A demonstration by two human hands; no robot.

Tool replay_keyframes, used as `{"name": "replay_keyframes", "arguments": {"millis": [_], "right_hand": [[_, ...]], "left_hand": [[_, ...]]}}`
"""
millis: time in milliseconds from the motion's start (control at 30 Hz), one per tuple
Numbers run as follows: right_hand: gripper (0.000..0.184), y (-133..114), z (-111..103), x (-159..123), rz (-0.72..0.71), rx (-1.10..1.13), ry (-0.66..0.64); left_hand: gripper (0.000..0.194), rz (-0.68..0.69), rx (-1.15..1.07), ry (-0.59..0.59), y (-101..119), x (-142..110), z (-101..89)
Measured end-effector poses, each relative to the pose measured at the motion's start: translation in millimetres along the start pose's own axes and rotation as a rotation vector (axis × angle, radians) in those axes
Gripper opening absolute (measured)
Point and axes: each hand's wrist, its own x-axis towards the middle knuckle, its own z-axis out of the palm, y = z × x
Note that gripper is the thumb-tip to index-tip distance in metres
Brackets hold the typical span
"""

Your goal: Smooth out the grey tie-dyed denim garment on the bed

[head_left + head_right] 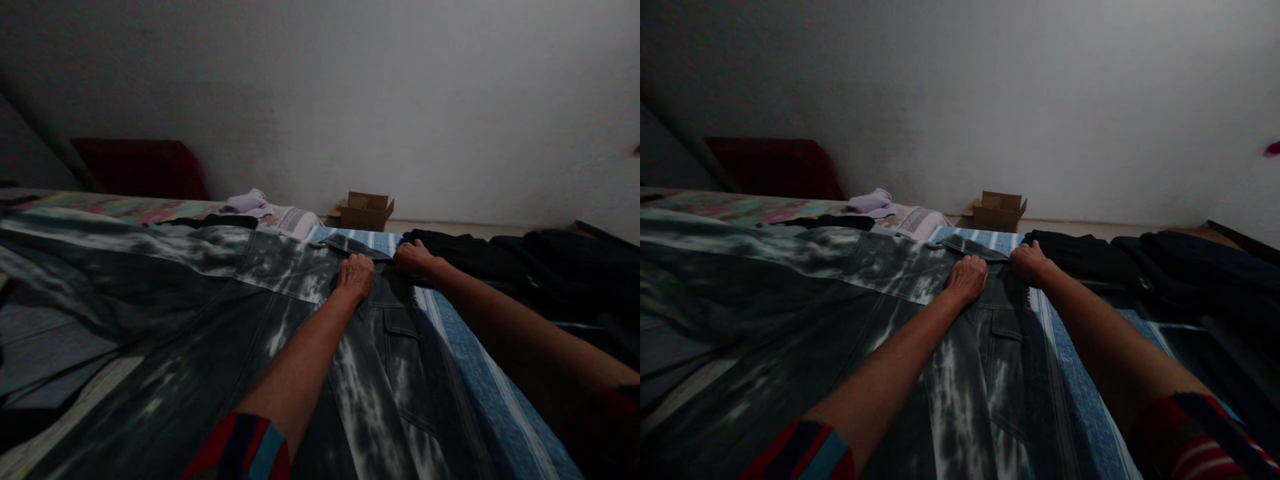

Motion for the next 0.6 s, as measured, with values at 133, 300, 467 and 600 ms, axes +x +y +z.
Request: {"name": "replay_keyframes", "arguments": {"millis": [133, 300, 467, 600], "right_hand": [[0.026, 0, -1, -1, 0.007, -0.013, -0.004], [0.025, 2, -3, -1, 0.0, -0.013, -0.015], [0.026, 1, -4, 0, 0.018, -0.02, -0.018], [0.025, -3, -6, -1, 0.036, -0.033, -0.016]], "left_hand": [[0.02, 0.004, 0.003, -0.015, -3, 1, -3.5], [0.023, -0.04, -0.007, -0.076, -10, 5, -7.6], [0.022, -0.049, -0.031, -0.093, -12, 6, -6.8], [0.023, -0.072, -0.065, -0.079, -15, 4, -4.7]]}}
